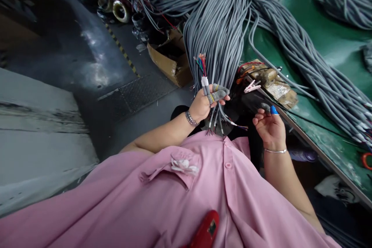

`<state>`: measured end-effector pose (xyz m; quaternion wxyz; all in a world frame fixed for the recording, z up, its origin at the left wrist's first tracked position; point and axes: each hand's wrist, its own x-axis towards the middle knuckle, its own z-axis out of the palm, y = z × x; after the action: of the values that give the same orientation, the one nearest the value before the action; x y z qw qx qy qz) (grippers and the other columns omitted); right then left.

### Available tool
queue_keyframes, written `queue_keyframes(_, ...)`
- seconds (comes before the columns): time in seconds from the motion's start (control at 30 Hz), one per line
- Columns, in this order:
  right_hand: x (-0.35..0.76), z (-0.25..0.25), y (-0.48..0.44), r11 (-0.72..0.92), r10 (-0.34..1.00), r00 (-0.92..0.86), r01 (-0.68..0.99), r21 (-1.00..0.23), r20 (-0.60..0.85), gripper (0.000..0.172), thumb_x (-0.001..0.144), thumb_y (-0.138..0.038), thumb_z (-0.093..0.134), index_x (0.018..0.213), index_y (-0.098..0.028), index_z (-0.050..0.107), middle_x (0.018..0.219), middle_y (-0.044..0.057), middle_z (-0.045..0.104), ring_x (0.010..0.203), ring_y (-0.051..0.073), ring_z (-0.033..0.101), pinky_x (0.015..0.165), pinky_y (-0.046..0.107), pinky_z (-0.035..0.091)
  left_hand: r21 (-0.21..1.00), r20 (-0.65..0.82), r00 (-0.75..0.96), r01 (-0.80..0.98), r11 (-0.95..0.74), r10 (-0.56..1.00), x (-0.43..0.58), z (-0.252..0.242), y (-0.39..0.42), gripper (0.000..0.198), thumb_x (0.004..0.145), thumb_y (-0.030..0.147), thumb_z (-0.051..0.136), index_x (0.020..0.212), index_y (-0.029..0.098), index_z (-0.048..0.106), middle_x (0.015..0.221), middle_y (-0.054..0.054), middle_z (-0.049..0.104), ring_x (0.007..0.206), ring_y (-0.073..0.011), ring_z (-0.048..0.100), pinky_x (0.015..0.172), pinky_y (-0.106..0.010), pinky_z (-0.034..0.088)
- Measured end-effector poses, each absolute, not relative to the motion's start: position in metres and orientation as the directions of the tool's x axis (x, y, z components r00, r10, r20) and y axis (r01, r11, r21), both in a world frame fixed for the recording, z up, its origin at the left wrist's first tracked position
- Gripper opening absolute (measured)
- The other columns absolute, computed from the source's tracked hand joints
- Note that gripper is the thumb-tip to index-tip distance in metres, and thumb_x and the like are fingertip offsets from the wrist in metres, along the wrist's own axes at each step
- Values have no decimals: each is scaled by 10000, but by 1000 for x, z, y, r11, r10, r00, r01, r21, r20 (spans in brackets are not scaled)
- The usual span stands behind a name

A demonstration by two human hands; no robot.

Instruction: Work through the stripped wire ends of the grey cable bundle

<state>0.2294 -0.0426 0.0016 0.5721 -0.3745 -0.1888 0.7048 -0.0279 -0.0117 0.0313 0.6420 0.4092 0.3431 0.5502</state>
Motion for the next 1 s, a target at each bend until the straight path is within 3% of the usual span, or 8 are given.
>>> queue_keyframes(0.33, 252, -1, -75, -256, 921, 63, -645, -719, -385, 150, 811, -379, 671, 819, -233, 637, 790, -17, 613, 609, 85, 541, 587, 223, 514, 918, -11, 211, -386, 94, 977, -30, 35, -13, 305, 704, 359, 748, 874, 113, 686, 799, -87, 714, 586, -101, 617, 405, -190, 290)
queue_keyframes(0.5, 251, 3, -86, -261, 921, 78, -604, -753, -381, 158, 779, -365, 703, 826, -219, 665, 783, -19, 621, 574, 74, 507, 569, 221, 502, 924, -1, 288, -365, 110, 957, -23, 35, -15, 288, 718, 332, 747, 909, 120, 706, 828, -84, 719, 678, -125, 647, 559, -207, 436)
queue_keyframes(0.63, 243, 15, -90, -240, 953, 69, -423, -874, -295, 177, 766, -346, 726, 886, -220, 695, 768, -18, 624, 536, 74, 470, 528, 223, 468, 926, -14, 387, -342, 157, 922, -15, 33, -15, 310, 690, 300, 773, 931, 115, 712, 845, -102, 723, 820, -178, 676, 768, -285, 495)
queue_keyframes(0.83, 211, 51, -74, -70, 988, -142, -31, -997, -65, 269, 788, -356, 718, 1026, -230, 715, 814, 21, 677, 647, 131, 551, 564, 250, 469, 940, 1, 502, -295, 170, 865, -6, 36, -8, 352, 659, 195, 761, 1001, 136, 707, 927, -107, 722, 902, -193, 662, 854, -312, 467)
queue_keyframes(0.9, 194, 67, -65, 21, 981, -193, -20, -1000, 24, 278, 783, -357, 723, 1039, -249, 711, 943, 32, 699, 772, 164, 602, 663, 282, 510, 945, 17, 539, -285, 164, 842, -3, 39, -8, 345, 648, 176, 757, 988, 145, 710, 890, -87, 716, 872, -185, 657, 844, -309, 468)
queue_keyframes(1.0, 171, 85, -51, 153, 969, -186, -73, -986, 164, 339, 720, -331, 783, 1041, -268, 699, 962, 22, 701, 876, 196, 616, 782, 325, 523, 953, 46, 545, -275, 127, 837, 1, 40, -11, 298, 647, 190, 757, 939, 155, 713, 816, -50, 692, 794, -171, 638, 806, -306, 476)
